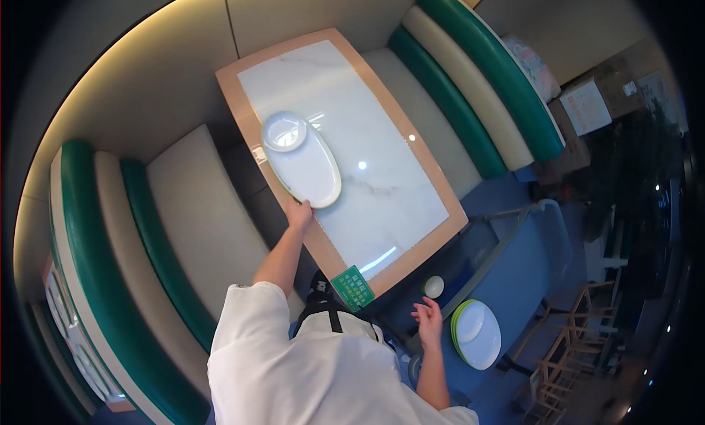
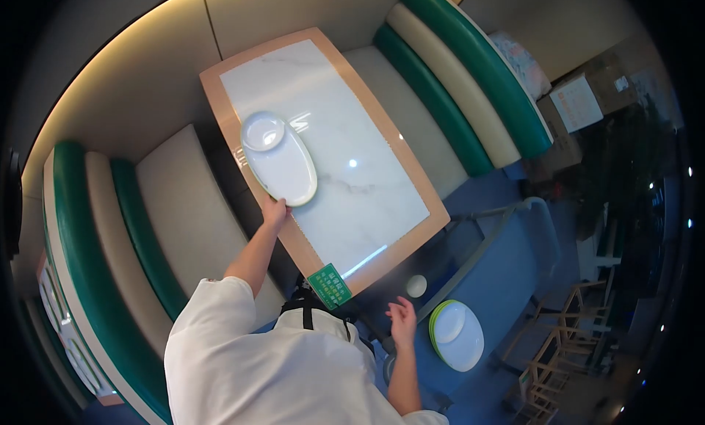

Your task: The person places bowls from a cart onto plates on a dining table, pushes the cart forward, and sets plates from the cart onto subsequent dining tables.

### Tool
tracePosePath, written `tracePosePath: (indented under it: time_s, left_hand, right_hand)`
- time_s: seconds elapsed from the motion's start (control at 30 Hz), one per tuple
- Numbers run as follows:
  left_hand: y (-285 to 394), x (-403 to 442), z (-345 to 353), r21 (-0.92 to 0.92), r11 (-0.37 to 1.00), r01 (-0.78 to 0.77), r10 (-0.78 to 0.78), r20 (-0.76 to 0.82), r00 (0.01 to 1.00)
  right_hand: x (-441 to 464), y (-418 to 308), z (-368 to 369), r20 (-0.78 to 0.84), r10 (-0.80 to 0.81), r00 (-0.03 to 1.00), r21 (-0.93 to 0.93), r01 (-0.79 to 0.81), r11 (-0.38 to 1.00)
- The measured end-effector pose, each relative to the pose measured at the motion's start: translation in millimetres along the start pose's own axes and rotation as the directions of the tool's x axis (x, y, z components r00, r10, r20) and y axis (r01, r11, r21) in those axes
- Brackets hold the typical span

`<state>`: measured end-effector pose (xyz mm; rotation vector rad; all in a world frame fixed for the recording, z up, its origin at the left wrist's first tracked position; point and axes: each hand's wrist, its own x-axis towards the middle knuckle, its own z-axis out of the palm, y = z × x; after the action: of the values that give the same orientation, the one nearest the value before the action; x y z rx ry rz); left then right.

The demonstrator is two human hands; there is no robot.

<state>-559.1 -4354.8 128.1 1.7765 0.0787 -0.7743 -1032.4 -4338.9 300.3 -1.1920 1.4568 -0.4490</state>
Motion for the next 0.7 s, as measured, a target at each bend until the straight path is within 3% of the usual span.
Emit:
tracePosePath:
  time_s: [0.1, 0.2, 0.33, 0.4, 0.43, 0.5, 0.57, 0.63, 0.7]
  left_hand:
    - [14, 61, 17, -0.069, 0.997, -0.039, 0.038, -0.010, 0.999]
    - [51, 103, 21, -0.078, 0.996, -0.050, 0.045, -0.062, 0.997]
    - [78, 160, 22, -0.112, 0.992, 0.051, -0.061, -0.091, 0.994]
    - [101, 152, 22, -0.291, 0.957, 0.012, -0.076, -0.208, 0.975]
    - [83, 164, 25, -0.277, 0.961, 0.011, -0.070, -0.205, 0.976]
    - [45, 175, 26, 0.110, 0.988, -0.111, 0.137, -0.270, 0.953]
    - [30, 96, 24, 0.417, 0.818, -0.395, 0.428, 0.017, 0.904]
    - [24, 16, 20, 0.617, 0.422, -0.664, 0.508, 0.446, 0.737]
    - [-21, -49, 26, 0.759, 0.109, -0.642, 0.462, 0.533, 0.708]
  right_hand:
    - [-27, 14, -42, -0.155, -0.058, 0.986, -0.034, 0.054, 0.998]
    - [-60, 28, -65, -0.378, 0.019, 0.926, -0.004, -0.023, 1.000]
    - [-99, 47, -84, -0.476, 0.092, 0.874, 0.025, -0.091, 0.996]
    - [-110, 60, -90, -0.511, 0.091, 0.855, -0.005, -0.109, 0.994]
    - [-114, 65, -92, -0.521, 0.081, 0.850, 0.011, -0.089, 0.996]
    - [-114, 76, -94, -0.540, 0.057, 0.840, 0.013, -0.059, 0.998]
    - [-111, 86, -97, -0.582, -0.009, 0.813, 0.010, 0.018, 1.000]
    - [-105, 81, -99, -0.640, -0.009, 0.769, -0.023, -0.008, 1.000]
    - [-100, 89, -113, -0.674, -0.044, 0.737, -0.062, 0.003, 0.998]
